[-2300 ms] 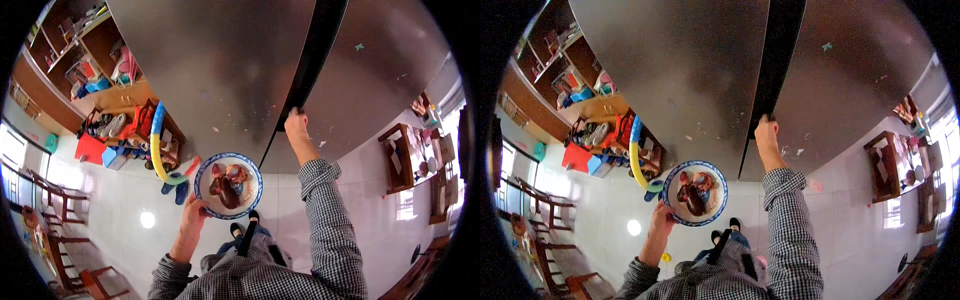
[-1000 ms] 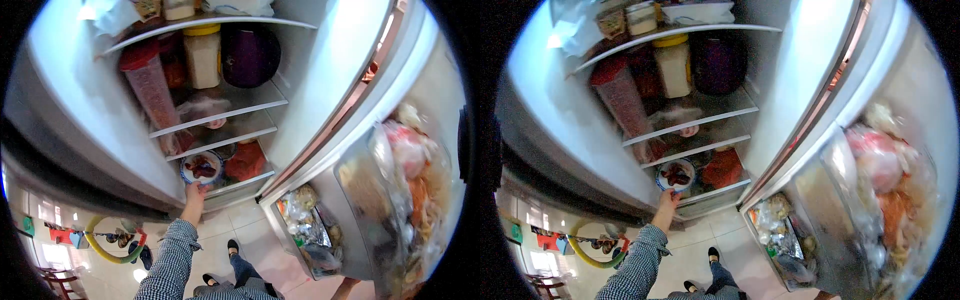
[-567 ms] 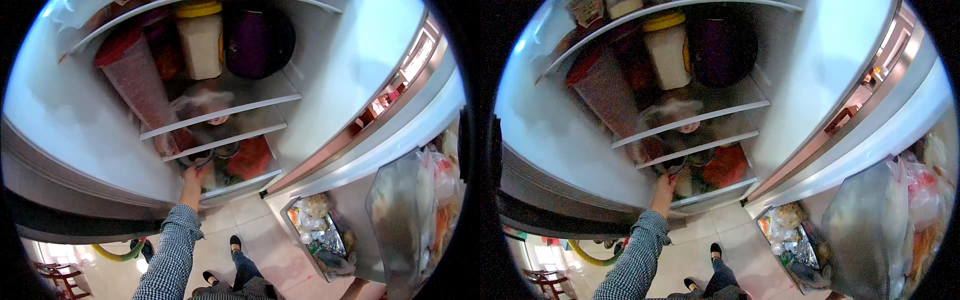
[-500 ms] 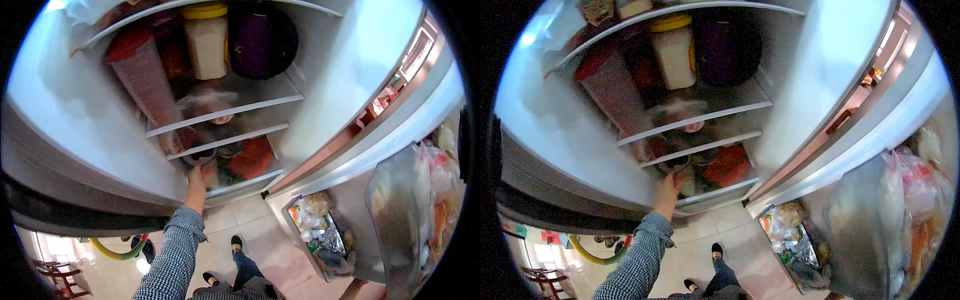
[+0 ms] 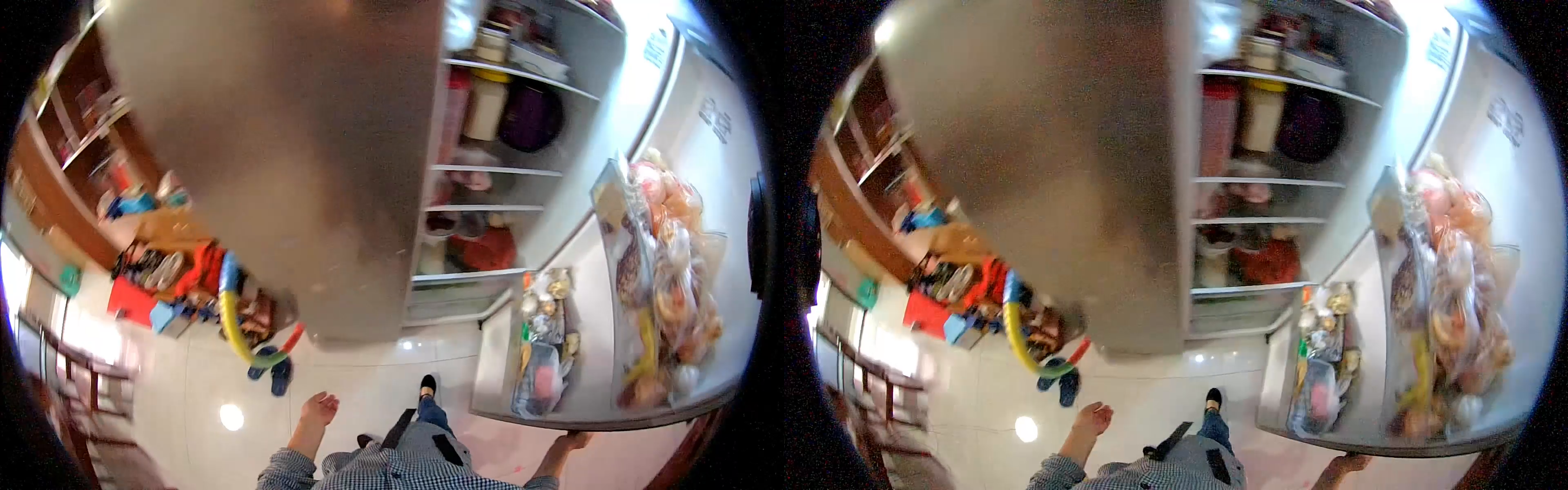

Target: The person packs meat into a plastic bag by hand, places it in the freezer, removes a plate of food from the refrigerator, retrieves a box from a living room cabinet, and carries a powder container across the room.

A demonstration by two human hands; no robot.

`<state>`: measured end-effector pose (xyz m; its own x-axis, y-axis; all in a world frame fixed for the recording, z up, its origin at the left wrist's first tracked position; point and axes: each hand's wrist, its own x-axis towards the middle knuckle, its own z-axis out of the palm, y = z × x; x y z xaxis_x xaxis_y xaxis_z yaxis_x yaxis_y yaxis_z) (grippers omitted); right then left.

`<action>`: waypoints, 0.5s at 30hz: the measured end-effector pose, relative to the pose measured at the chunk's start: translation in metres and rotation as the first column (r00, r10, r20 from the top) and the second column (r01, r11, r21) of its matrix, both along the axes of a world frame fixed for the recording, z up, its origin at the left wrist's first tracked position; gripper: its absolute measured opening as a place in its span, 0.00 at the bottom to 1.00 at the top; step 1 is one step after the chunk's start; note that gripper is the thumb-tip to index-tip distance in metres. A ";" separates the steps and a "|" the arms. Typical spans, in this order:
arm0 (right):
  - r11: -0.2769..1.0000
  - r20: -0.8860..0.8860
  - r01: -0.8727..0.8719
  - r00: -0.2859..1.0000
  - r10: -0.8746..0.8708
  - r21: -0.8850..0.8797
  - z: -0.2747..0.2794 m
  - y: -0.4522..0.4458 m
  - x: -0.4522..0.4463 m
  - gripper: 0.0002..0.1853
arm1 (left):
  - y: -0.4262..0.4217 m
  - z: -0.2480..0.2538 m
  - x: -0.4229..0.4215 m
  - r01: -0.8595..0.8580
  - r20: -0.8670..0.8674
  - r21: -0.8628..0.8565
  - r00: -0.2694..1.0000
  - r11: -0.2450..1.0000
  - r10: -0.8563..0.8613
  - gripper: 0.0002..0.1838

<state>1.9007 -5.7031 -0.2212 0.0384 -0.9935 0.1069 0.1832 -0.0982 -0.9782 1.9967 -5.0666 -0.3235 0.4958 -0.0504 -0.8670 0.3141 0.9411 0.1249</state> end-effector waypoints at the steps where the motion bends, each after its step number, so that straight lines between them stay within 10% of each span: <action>1: 1.000 0.005 -0.029 1.000 0.029 0.011 -0.003 0.013 0.000 0.17 | 0.026 0.003 -0.041 -0.113 0.002 -0.071 0.993 0.991 0.114 0.07; 4: 0.995 0.024 -0.041 0.999 0.039 0.087 -0.020 0.067 0.021 0.13 | 0.054 0.035 -0.143 -0.322 -0.006 0.055 0.946 0.945 0.323 0.08; 8: 0.789 0.250 -0.575 0.748 0.615 -0.218 -0.037 0.129 0.080 0.12 | 0.082 0.053 -0.211 -0.429 0.027 0.061 0.903 0.901 0.428 0.08; 11: 0.515 0.300 -0.857 0.484 0.822 -0.027 0.023 0.214 0.112 0.14 | 0.090 0.096 -0.229 -0.533 0.061 0.059 0.846 0.844 0.530 0.09; 15: 0.499 -0.074 -0.816 0.501 0.862 0.291 0.094 0.425 0.127 0.12 | 0.146 0.116 -0.268 -0.542 0.140 0.002 0.832 0.840 0.537 0.12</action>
